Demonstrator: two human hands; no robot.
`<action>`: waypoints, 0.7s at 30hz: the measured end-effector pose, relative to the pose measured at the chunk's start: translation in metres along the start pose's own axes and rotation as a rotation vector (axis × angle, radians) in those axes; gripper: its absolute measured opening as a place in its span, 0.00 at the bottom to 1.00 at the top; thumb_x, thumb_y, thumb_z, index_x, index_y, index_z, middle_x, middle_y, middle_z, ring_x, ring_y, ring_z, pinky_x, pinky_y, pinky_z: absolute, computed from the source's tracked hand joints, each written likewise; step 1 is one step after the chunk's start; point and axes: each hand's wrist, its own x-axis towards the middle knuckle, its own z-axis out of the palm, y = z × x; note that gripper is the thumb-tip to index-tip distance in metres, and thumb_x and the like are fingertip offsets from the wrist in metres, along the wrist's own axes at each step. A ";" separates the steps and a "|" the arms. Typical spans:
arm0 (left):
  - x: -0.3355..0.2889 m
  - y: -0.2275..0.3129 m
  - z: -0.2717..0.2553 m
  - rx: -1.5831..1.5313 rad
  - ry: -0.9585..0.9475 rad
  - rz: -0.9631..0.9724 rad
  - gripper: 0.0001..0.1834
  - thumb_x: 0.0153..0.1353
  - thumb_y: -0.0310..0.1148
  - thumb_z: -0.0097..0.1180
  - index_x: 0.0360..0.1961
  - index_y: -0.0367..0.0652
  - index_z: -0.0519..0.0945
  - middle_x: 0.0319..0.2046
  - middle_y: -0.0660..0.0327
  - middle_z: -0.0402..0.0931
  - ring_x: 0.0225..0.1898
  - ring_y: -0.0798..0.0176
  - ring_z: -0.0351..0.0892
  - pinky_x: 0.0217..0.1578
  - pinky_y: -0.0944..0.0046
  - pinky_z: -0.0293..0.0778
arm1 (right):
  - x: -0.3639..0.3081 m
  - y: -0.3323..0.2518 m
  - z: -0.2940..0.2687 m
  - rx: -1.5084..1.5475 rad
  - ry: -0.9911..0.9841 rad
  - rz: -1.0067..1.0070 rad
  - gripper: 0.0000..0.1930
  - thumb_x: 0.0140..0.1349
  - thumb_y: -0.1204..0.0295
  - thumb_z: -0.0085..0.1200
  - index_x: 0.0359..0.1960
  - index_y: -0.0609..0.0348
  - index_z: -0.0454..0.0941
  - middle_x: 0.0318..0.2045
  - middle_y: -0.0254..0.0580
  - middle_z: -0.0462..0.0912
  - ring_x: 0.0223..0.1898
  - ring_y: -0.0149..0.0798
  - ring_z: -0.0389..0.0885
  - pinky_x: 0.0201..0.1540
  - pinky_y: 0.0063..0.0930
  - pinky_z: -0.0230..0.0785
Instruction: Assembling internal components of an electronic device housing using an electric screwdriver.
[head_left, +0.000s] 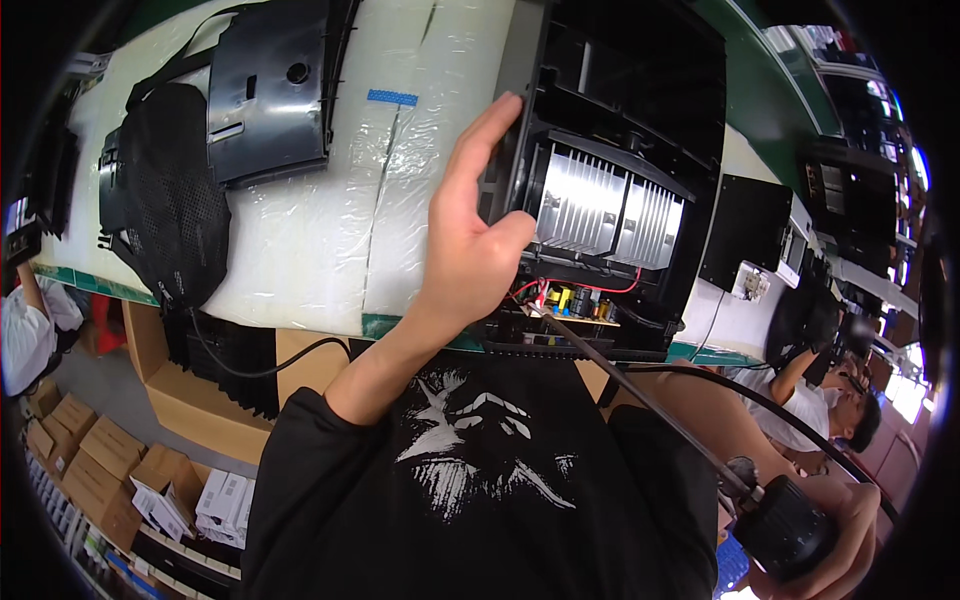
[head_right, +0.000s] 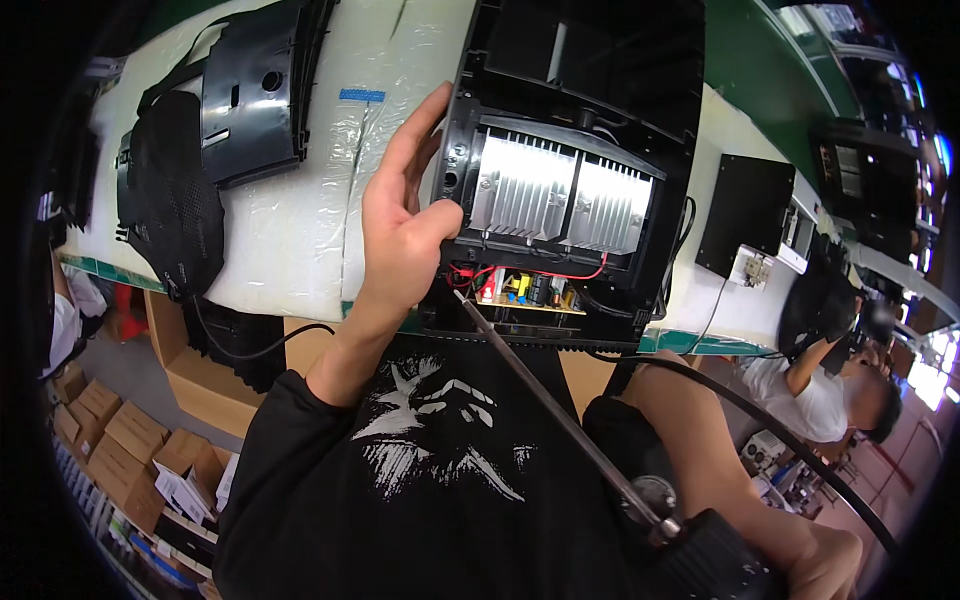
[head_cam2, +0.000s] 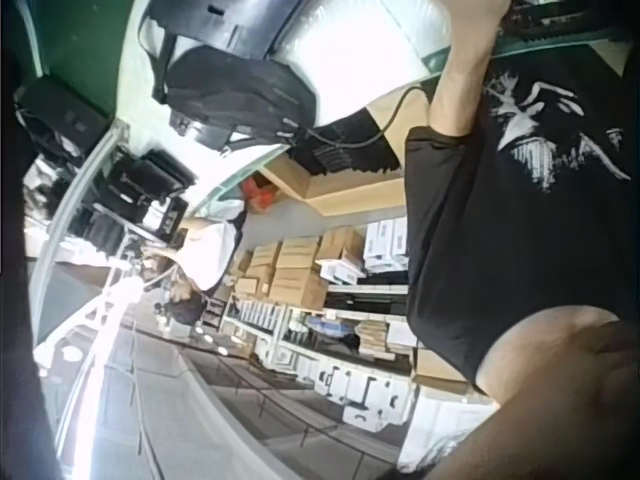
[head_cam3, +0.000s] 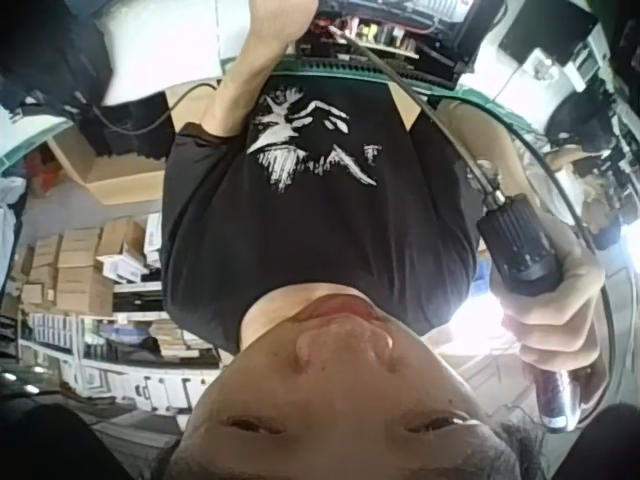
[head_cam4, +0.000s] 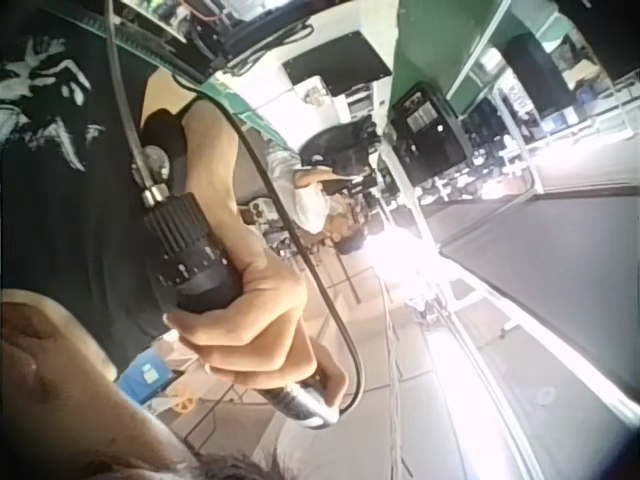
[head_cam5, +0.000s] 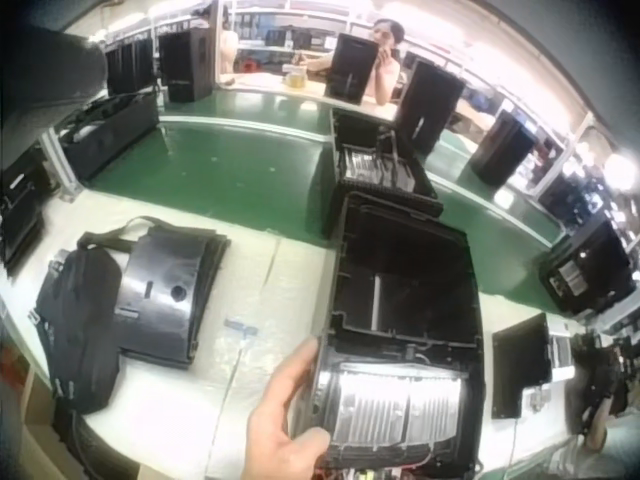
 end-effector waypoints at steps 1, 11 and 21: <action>0.000 0.001 0.000 -0.013 -0.011 -0.009 0.39 0.37 0.15 0.39 0.60 0.30 0.61 0.59 0.49 0.60 0.62 0.55 0.57 0.62 0.63 0.49 | 0.002 -0.001 -0.002 -0.017 -0.062 0.082 0.07 0.54 0.73 0.52 0.22 0.58 0.67 0.10 0.31 0.68 0.09 0.28 0.68 0.14 0.16 0.66; -0.003 -0.001 -0.006 -0.054 0.004 -0.057 0.37 0.38 0.16 0.42 0.58 0.31 0.63 0.61 0.47 0.57 0.65 0.53 0.53 0.64 0.62 0.46 | -0.085 0.030 -0.013 -0.230 -0.027 0.050 0.12 0.49 0.78 0.55 0.17 0.59 0.62 0.11 0.32 0.68 0.08 0.27 0.67 0.11 0.10 0.60; -0.001 -0.003 0.001 -0.113 -0.008 -0.063 0.37 0.38 0.15 0.42 0.58 0.32 0.63 0.61 0.48 0.58 0.65 0.53 0.53 0.63 0.63 0.47 | -0.097 0.017 0.004 -0.757 0.032 0.468 0.12 0.46 0.80 0.60 0.21 0.56 0.65 0.11 0.37 0.72 0.12 0.34 0.73 0.19 0.21 0.69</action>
